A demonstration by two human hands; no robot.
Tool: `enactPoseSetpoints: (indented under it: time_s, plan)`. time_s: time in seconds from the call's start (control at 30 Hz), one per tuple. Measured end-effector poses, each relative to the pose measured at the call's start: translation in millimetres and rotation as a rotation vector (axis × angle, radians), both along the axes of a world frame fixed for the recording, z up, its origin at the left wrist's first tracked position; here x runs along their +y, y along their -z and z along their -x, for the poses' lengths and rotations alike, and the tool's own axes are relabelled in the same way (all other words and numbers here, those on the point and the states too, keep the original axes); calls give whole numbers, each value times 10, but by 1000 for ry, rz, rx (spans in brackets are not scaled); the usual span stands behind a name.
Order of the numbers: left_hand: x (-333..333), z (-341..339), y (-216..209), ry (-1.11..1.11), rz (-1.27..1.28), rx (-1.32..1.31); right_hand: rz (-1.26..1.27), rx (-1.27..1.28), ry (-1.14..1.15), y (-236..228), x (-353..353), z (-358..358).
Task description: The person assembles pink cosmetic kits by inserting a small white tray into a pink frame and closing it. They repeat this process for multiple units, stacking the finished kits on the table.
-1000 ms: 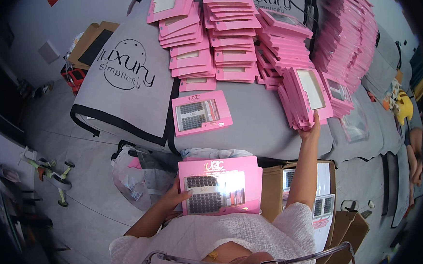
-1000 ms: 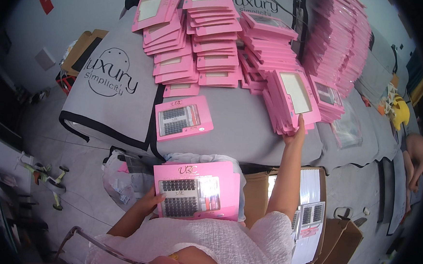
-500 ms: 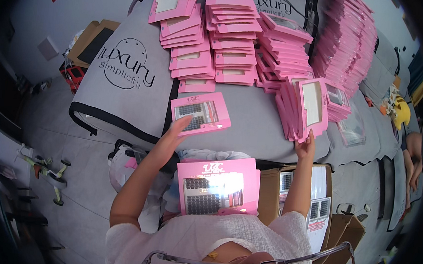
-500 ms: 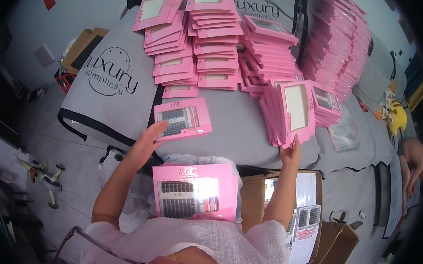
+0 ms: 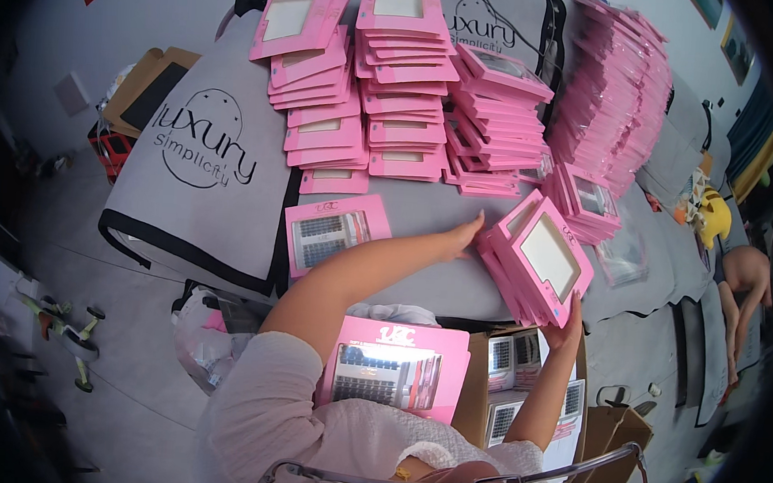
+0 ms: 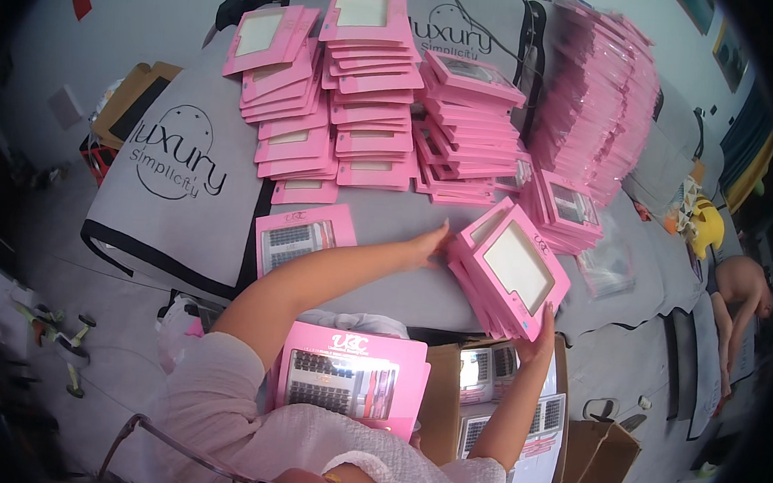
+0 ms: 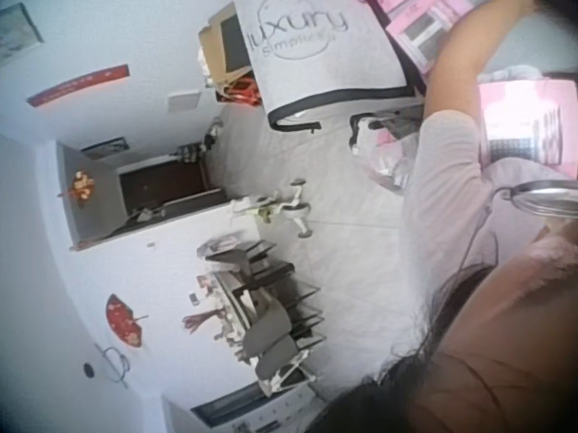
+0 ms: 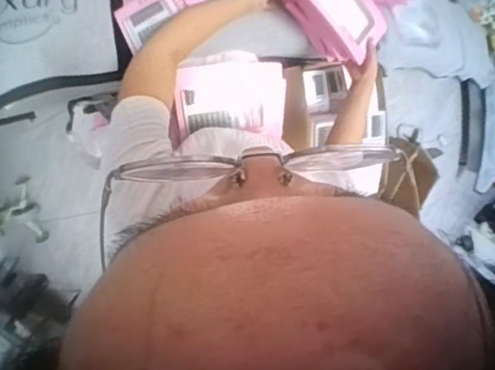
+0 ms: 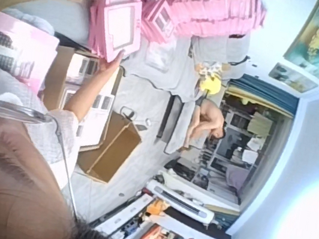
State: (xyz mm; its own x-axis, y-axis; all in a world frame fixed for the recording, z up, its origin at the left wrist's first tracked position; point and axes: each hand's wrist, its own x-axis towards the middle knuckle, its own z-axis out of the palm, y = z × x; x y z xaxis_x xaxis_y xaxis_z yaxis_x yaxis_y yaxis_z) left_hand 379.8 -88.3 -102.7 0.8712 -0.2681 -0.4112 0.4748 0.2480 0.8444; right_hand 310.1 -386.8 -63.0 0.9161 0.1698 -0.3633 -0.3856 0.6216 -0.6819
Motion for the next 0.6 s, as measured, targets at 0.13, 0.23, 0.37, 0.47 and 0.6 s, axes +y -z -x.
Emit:
enactPoseSetpoints:
  time_s: [0.13,0.23,0.37,0.47,0.6]
  plan:
    - [-12,66,-4,48,92,4,187,-81,30,246,1,-231]
    - [137,250,-202,3,98,30,272,-112,15,183,197,-252]
    - [553,757,-612,-62,80,-19,260,-200,-70,-95,604,-212]
    - [1053,1221,-896,-242,54,-54,188,-273,-197,-283,1166,-216]
    - [1710,2146,-1187,-581,35,-127,157,-305,-526,-529,2168,-171]
